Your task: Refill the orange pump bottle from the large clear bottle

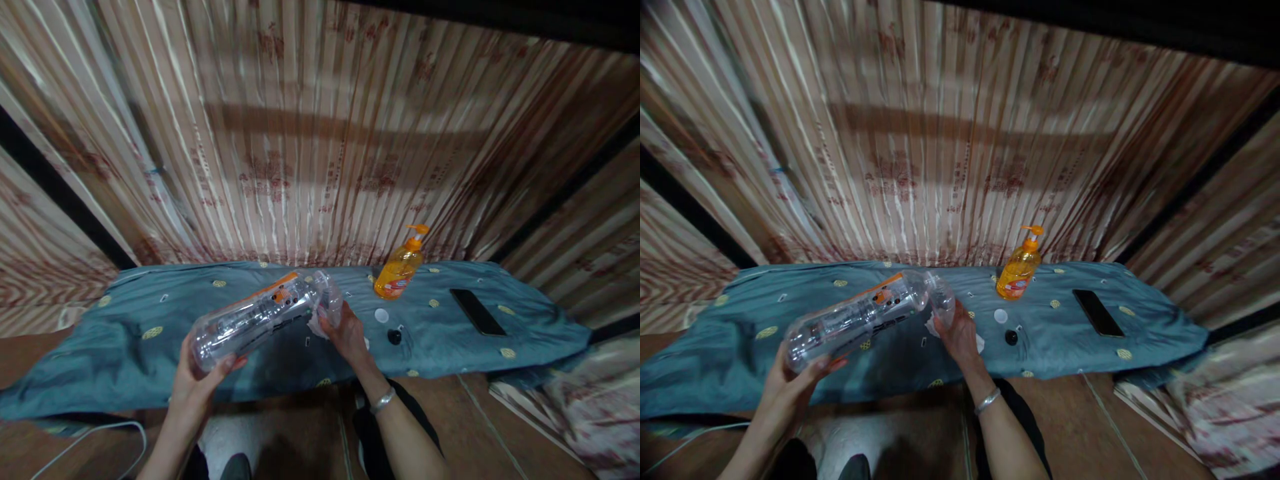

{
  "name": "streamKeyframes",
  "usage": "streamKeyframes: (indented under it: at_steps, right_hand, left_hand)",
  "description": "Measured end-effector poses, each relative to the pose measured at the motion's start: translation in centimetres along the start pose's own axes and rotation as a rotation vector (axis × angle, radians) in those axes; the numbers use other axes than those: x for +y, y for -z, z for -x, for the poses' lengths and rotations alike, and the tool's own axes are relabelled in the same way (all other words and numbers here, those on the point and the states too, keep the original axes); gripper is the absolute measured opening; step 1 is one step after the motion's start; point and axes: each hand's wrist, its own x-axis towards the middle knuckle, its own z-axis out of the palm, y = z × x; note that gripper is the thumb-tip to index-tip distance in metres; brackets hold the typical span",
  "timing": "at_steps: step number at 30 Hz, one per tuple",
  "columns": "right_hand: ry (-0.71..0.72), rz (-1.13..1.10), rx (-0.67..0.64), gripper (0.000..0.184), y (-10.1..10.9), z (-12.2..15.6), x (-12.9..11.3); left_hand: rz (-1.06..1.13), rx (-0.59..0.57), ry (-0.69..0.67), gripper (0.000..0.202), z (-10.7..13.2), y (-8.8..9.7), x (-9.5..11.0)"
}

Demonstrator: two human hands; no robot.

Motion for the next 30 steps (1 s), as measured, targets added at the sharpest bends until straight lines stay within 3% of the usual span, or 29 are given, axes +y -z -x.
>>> streamKeyframes:
  at_steps: [4, 10, 30]
  right_hand:
    - [0.015, 0.015, -0.004, 0.05, 0.1, 0.0, 0.1]
    - [0.001, 0.025, -0.023, 0.051, 0.3, 0.0, -0.2]
    - [0.025, 0.072, 0.002, 0.058, -0.6, 0.3, 0.6]
  left_hand:
    - [-0.033, -0.015, 0.002, 0.11, -0.4, 0.3, 0.0]
    - [-0.009, -0.037, -0.019, 0.095, -0.6, 0.8, -0.1]
    - [-0.096, -0.014, -0.122, 0.094, -1.5, 2.0, -0.8]
